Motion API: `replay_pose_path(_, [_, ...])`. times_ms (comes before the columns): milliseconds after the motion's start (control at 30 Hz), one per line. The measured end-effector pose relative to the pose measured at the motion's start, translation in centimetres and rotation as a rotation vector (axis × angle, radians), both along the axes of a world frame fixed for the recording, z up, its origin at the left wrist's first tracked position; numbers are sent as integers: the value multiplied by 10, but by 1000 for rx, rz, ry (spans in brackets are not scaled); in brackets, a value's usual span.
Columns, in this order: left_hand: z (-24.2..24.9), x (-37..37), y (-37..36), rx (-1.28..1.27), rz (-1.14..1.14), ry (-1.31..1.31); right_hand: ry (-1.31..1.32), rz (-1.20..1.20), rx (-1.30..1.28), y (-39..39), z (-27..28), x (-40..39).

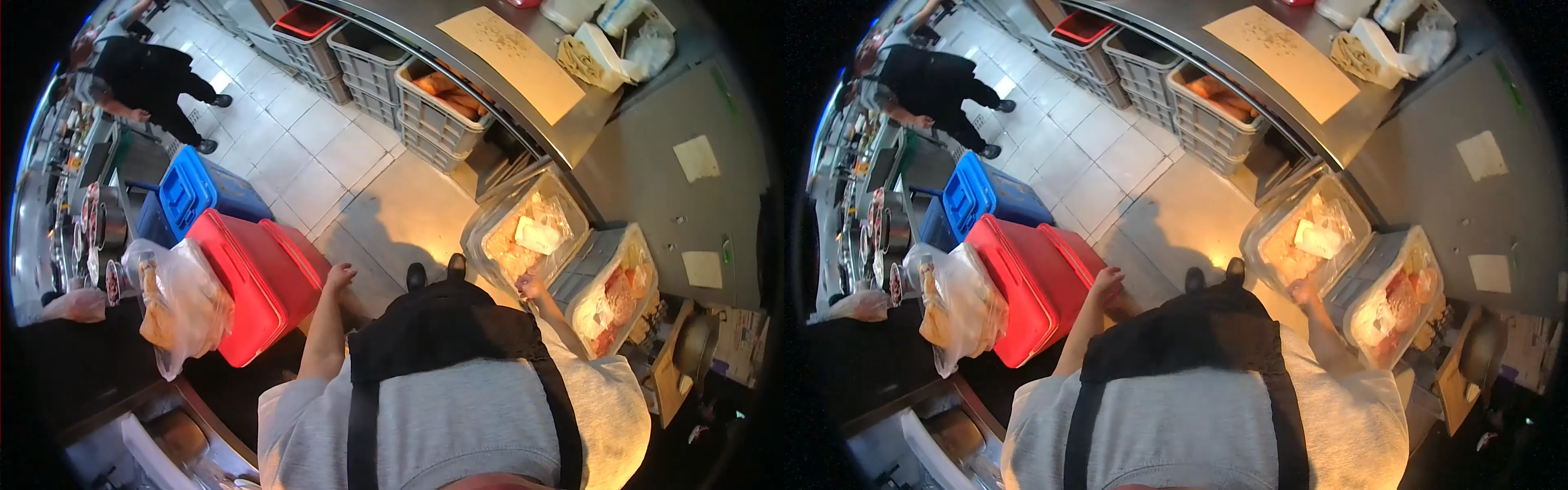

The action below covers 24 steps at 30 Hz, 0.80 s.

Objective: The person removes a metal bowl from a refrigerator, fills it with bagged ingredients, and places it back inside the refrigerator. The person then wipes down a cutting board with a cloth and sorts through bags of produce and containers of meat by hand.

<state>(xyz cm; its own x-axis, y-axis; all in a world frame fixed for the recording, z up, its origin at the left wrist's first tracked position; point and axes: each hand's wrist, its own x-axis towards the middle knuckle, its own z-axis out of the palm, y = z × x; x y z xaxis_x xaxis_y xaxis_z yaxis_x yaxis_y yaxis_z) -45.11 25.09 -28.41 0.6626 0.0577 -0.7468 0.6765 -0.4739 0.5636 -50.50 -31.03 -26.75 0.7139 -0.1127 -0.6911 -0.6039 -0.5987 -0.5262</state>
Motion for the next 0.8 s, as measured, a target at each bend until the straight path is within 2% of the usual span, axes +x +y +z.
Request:
replay_pose_path(133, [12,2,-16,-6,-13,69,45,35,78,-13,-27,-22])
replay_pose_path(200, [4,1,-19,26,-64,96,-135,58,13,-8,-34,-29])
replay_pose_path(267, [-25,-8,-5,-61,-30,47,-351,457,-40,-11,-38,-29])
replay_pose_path(300, [-39,-9,3,-63,-68,57,-340,419,-48,-2,-28,-29])
replay_pose_path(367, [-56,-5,19,67,-323,35,-102,-59,5,25,8,-21])
replay_pose_path(400, [-49,-6,20,73,-339,35,-103,-75,10,30,14,-25])
replay_pose_path(467, [-29,-8,15,-137,14,241,-130,-120,36,37,20,-24])
replay_pose_path(500, [-22,-6,12,-134,14,226,-144,-120,41,39,22,-24])
replay_pose_path(567, [-22,-1,13,-107,8,215,-120,-288,226,37,17,-39])
replay_pose_path(600, [-27,3,15,-106,16,197,-67,-280,196,34,18,-44])
replay_pose_path(633, [-53,5,24,-71,-193,113,-12,-269,165,35,26,-49])
replay_pose_path(667, [-49,9,22,-31,-400,29,30,-236,155,28,19,-58])
replay_pose_path(700, [-46,10,17,-27,-388,15,73,-202,144,22,12,-64])
replay_pose_path(733, [-12,11,-6,-69,-164,68,62,-188,146,22,20,-64])
replay_pose_path(767, [14,11,-21,-113,59,121,177,-109,58,18,31,-66])
replay_pose_path(800, [13,10,-23,-113,73,110,291,-30,-34,17,41,-66])
